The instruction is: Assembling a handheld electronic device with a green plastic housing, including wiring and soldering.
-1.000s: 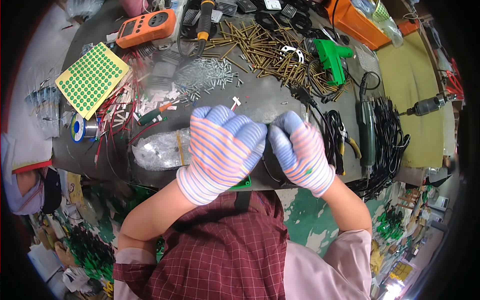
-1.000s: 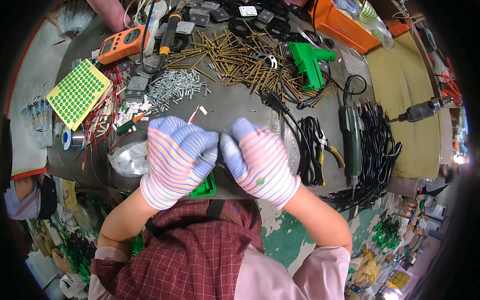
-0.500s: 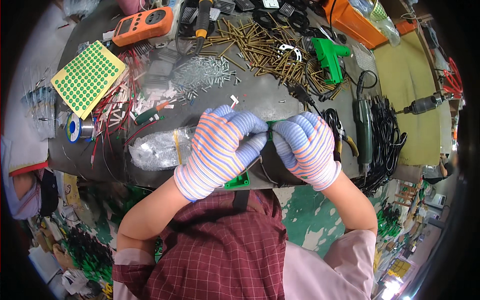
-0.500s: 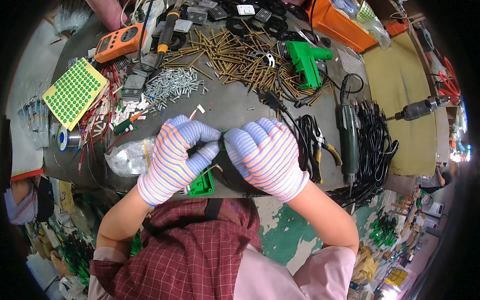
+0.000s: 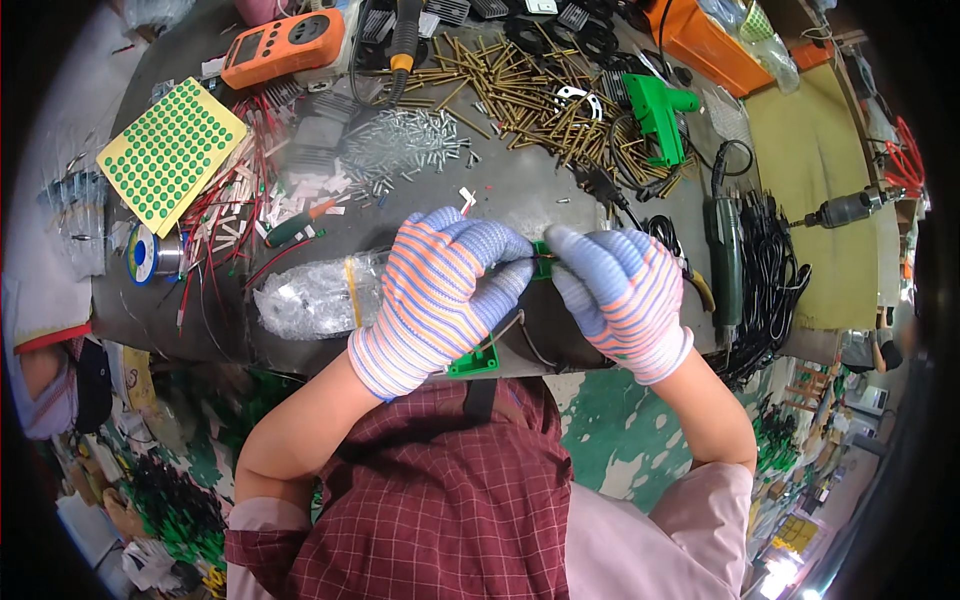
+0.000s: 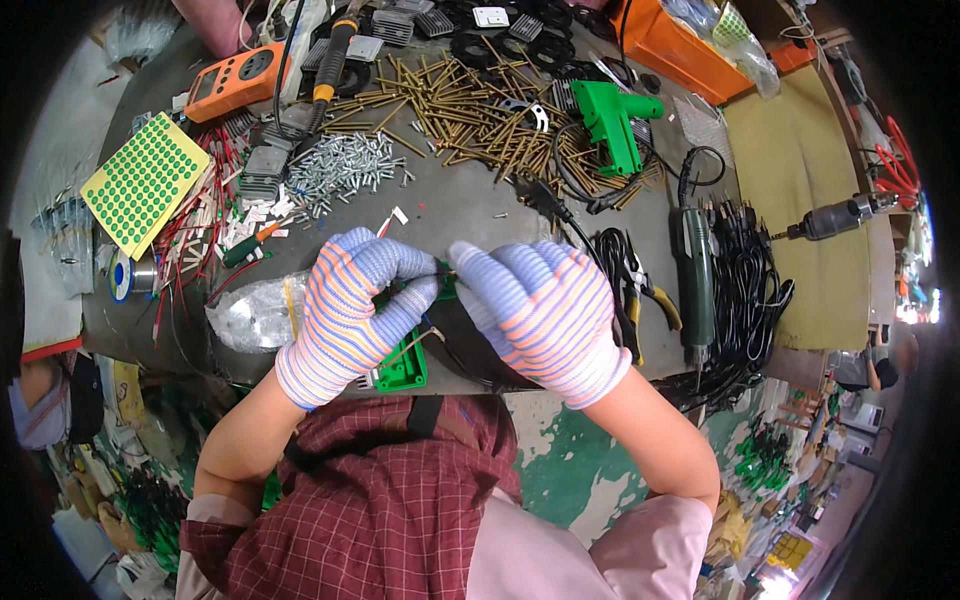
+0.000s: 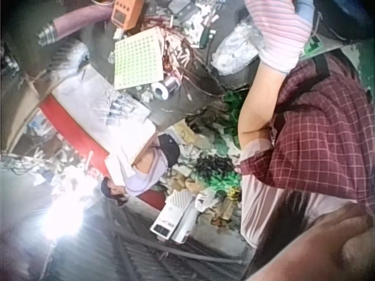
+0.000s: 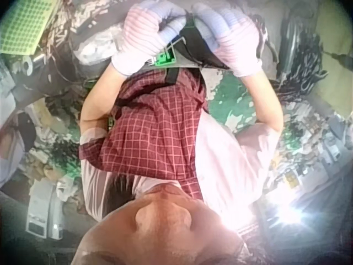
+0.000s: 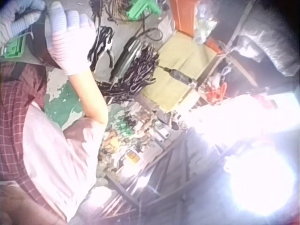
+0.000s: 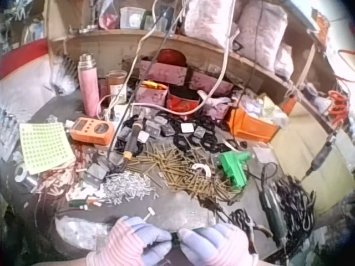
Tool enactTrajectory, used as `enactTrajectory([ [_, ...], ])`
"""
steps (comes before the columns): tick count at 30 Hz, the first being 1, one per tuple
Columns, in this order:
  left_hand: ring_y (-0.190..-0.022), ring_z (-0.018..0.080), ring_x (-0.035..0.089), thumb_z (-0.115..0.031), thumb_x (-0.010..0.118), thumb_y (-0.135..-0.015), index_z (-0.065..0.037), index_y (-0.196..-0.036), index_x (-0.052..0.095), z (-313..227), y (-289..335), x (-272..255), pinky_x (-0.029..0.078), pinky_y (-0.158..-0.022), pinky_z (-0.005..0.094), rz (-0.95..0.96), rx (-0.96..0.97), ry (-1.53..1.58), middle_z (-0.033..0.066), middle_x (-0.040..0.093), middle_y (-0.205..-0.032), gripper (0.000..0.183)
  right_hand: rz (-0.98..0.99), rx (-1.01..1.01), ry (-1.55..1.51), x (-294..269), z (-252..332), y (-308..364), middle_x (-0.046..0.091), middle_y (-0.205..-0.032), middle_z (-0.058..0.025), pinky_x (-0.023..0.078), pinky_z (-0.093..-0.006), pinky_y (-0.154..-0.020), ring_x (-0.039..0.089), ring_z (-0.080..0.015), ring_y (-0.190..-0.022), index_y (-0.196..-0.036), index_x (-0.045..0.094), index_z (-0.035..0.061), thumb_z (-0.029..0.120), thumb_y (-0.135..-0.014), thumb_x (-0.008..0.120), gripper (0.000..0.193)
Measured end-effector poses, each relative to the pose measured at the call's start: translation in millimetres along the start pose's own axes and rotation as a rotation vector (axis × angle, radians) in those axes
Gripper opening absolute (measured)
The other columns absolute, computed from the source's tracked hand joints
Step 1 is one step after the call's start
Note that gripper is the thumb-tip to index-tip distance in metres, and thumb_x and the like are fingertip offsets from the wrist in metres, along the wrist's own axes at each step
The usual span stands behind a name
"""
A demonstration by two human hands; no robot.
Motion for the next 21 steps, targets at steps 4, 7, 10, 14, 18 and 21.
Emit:
enactTrajectory([
  [4,-0.079,0.0271,0.061,-0.019,0.075,-0.075,-0.013,-0.088,0.067,-5.2,-0.4,-2.2,0.045,-0.073,0.0409,0.008,0.080,-0.078,0.0042,0.067,-0.081,0.017,-0.033,-0.010,0.000,11.6,5.7,1.4,0.060,-0.072,-0.0105,0.047,-0.0413,-0.058,0.060,-0.0316,-0.064,-0.093,0.062,0.0064,0.011,-0.078,0.065,0.016],
  [7,-0.078,0.0266,0.060,-0.019,0.075,-0.075,-0.013,-0.088,0.066,-10.0,2.5,0.0,0.045,-0.073,0.0409,-0.007,0.137,-0.157,0.0036,0.067,-0.081,0.016,0.169,0.542,-0.530,18.6,4.2,6.5,0.055,-0.064,-0.0072,0.044,-0.0356,-0.052,0.053,-0.0255,-0.053,-0.083,0.057,0.0082,0.016,-0.088,0.061,0.010],
  [10,-0.076,0.0260,0.059,-0.014,0.076,-0.074,-0.012,-0.087,0.066,-6.4,3.4,3.0,0.045,-0.073,0.0399,-0.060,0.119,-0.098,0.0040,0.066,-0.080,0.016,0.091,0.685,-0.776,16.1,-1.0,8.9,0.054,-0.063,-0.0047,0.041,-0.0322,-0.049,0.050,-0.0209,-0.050,-0.081,0.058,0.0069,0.021,-0.090,0.063,0.018],
  [14,-0.075,0.0265,0.059,-0.009,0.076,-0.074,-0.010,-0.087,0.067,-3.3,0.2,0.9,0.046,-0.072,0.0388,-0.051,0.012,0.044,0.0050,0.067,-0.080,0.016,0.103,0.592,-0.470,-3.6,-5.2,6.3,0.059,-0.066,-0.0071,0.043,-0.0316,-0.052,0.055,-0.0229,-0.054,-0.088,0.063,0.0057,0.022,-0.093,0.064,0.017],
  [18,-0.076,0.0277,0.059,-0.010,0.074,-0.076,-0.010,-0.088,0.068,-3.5,-0.7,-6.9,0.046,-0.072,0.0395,-0.059,0.001,0.036,0.0057,0.066,-0.081,0.014,-0.095,-0.170,0.081,7.5,4.6,-4.1,0.065,-0.086,-0.0063,0.047,-0.0388,-0.060,0.059,-0.0252,-0.068,-0.105,0.068,0.0083,0.014,-0.073,0.075,0.033],
  [21,-0.080,0.0274,0.061,-0.015,0.074,-0.074,-0.013,-0.088,0.066,-0.7,6.8,-6.0,0.047,-0.077,0.0397,-0.057,0.012,0.070,0.0043,0.066,-0.083,0.017,-0.059,-0.201,0.082,11.3,9.2,-4.3,0.063,-0.084,-0.0063,0.046,-0.0391,-0.060,0.057,-0.0257,-0.066,-0.105,0.066,0.0070,0.010,-0.074,0.073,0.032],
])
Point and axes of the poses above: each hand's wrist, its own y-axis away from the middle knuckle, its own x-axis out of the palm, z = x × y, the point moved 3 cm from there along -y, towards the middle knuckle
